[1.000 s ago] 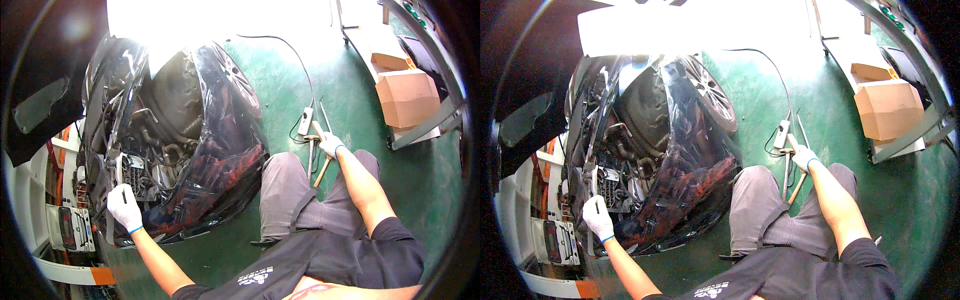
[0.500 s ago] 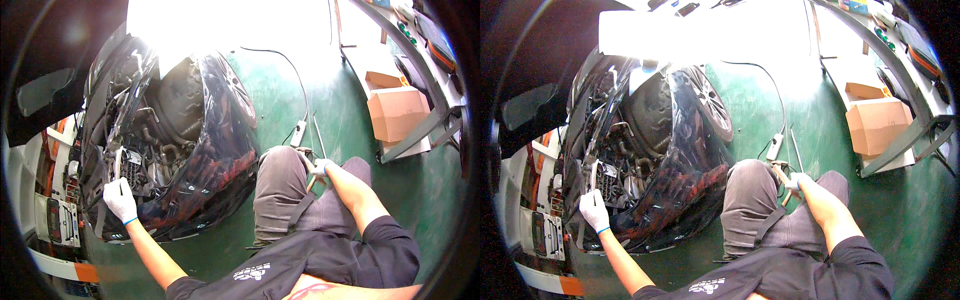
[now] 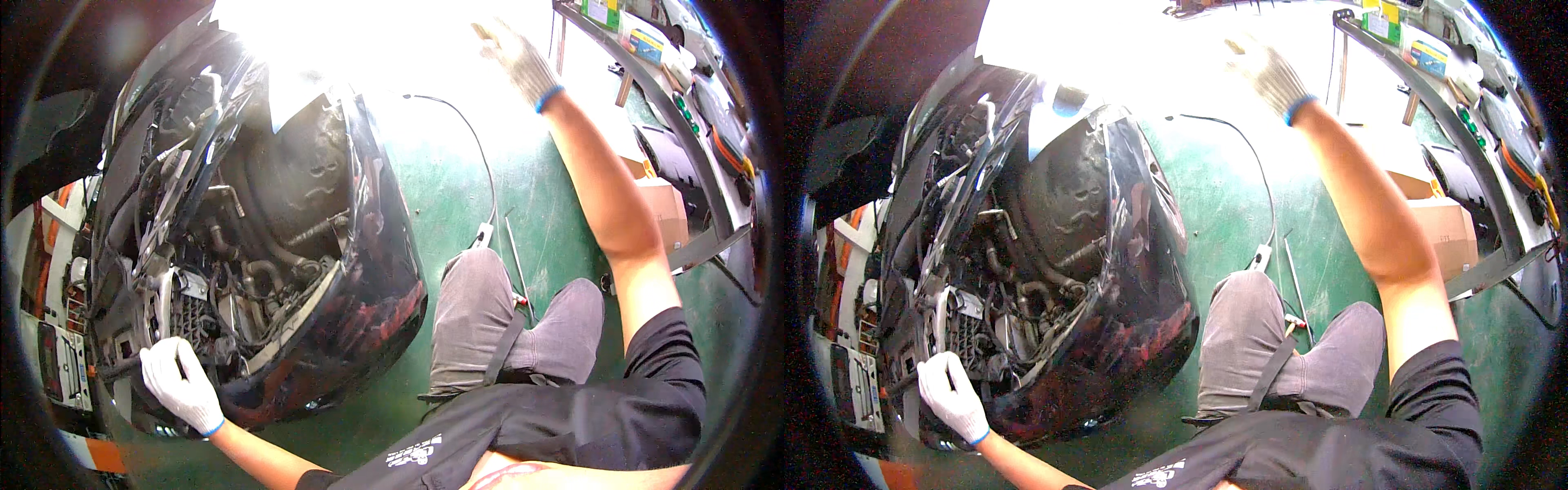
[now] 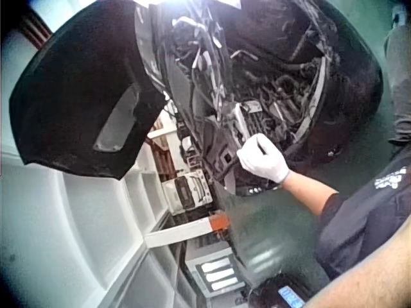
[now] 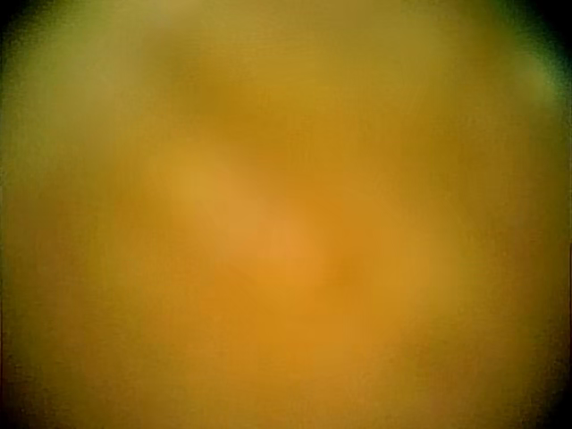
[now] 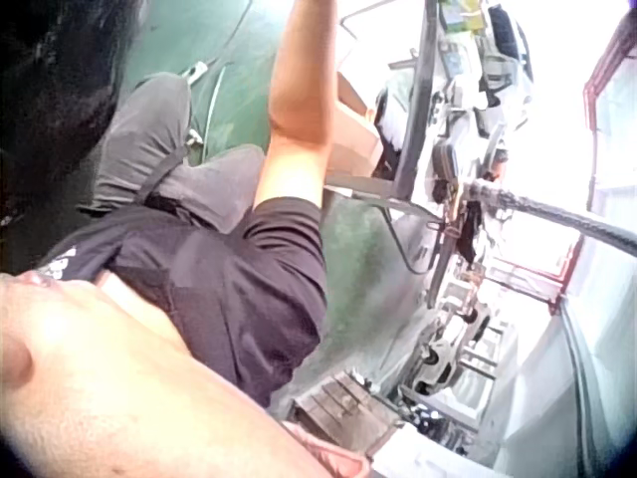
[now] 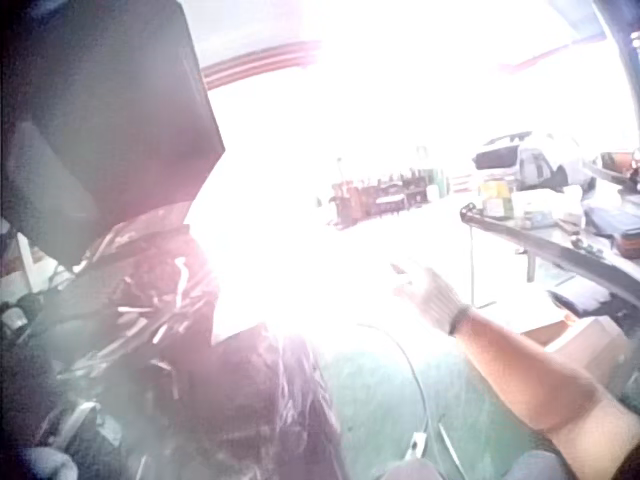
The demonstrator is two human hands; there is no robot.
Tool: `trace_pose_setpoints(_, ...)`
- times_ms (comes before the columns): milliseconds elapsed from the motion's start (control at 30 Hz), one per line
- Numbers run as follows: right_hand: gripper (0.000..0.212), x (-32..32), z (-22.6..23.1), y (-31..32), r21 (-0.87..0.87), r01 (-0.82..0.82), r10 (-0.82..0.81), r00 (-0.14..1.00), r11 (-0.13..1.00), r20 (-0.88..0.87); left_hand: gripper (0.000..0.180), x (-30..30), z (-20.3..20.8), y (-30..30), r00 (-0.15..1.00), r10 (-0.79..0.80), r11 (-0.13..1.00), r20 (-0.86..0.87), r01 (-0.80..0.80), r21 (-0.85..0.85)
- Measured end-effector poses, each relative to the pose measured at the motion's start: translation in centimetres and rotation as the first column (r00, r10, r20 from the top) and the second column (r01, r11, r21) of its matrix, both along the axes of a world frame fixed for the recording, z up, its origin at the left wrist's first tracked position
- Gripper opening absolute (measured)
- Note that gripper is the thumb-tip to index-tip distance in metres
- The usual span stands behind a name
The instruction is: The person sits on the floor and uses a heat gun to warm a section of a car bumper. They then use their gloved hands to peel off a layer of protective film or vinyl wrap from the heated surface.
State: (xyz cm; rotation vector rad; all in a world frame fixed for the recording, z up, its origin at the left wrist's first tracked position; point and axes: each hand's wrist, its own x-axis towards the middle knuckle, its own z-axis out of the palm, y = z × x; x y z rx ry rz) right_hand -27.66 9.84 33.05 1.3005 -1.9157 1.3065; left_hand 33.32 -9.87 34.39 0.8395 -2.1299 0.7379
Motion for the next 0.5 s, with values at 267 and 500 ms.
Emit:
trace_pose_setpoints(267,0.053,-6.1,9.1,-13.4,0.412,0.027,-0.017,0.999,0.911,-0.029,0.018,-1.1,0.6,-0.2,0.997,0.058,0.998,0.049,-0.059,0.014)
trace_pose_setpoints(500,0.052,-6.2,9.0,-18.2,0.527,0.047,-0.049,0.999,0.849,-0.009,0.026,1.0,2.9,-6.2,0.901,-0.363,0.809,0.238,0.431,-0.400)
